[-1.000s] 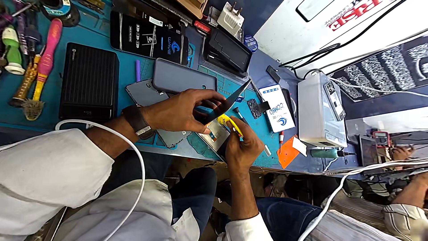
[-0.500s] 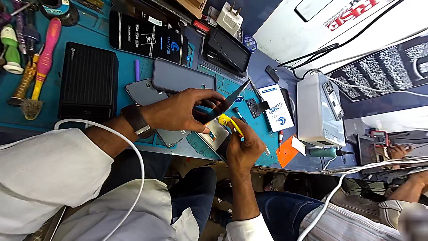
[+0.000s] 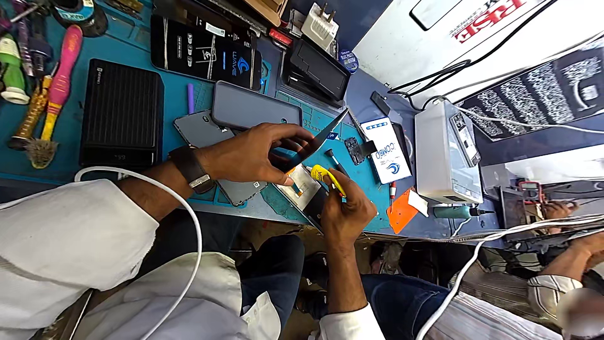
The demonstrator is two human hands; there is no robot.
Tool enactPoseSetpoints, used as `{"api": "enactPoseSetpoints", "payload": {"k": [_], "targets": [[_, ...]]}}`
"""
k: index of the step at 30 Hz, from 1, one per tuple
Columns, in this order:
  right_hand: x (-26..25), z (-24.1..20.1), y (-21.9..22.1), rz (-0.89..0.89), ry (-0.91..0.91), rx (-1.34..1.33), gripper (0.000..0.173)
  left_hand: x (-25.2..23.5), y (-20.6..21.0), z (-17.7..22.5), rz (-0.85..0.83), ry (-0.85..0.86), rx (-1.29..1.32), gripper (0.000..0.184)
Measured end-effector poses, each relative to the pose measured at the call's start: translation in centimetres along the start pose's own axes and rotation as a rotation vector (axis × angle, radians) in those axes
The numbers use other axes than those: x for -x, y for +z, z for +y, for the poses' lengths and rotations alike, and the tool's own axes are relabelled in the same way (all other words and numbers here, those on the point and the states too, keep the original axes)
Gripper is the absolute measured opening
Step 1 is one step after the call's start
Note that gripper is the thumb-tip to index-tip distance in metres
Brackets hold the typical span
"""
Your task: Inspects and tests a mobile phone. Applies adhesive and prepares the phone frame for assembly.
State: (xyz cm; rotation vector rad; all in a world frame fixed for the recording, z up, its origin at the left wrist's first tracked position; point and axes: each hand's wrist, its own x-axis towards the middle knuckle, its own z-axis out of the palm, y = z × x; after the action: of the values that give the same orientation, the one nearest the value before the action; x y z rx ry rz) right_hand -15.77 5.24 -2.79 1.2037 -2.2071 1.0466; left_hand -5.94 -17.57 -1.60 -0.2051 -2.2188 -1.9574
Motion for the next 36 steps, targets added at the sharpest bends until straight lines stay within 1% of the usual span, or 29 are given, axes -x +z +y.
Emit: {"api": "enactPoseSetpoints", "payload": {"k": [29, 36], "targets": [[1.1, 0.7, -1.8, 0.013, 0.024, 0.067, 0.016, -0.1, 0.0, -0.1, -0.007, 0.014, -0.024, 0.069], [1.7, 0.8, -2.3, 0.024, 0.034, 0.081, 0.018, -0.1, 0.0, 0.0, -0.002, 0.009, -0.025, 0.069]]}}
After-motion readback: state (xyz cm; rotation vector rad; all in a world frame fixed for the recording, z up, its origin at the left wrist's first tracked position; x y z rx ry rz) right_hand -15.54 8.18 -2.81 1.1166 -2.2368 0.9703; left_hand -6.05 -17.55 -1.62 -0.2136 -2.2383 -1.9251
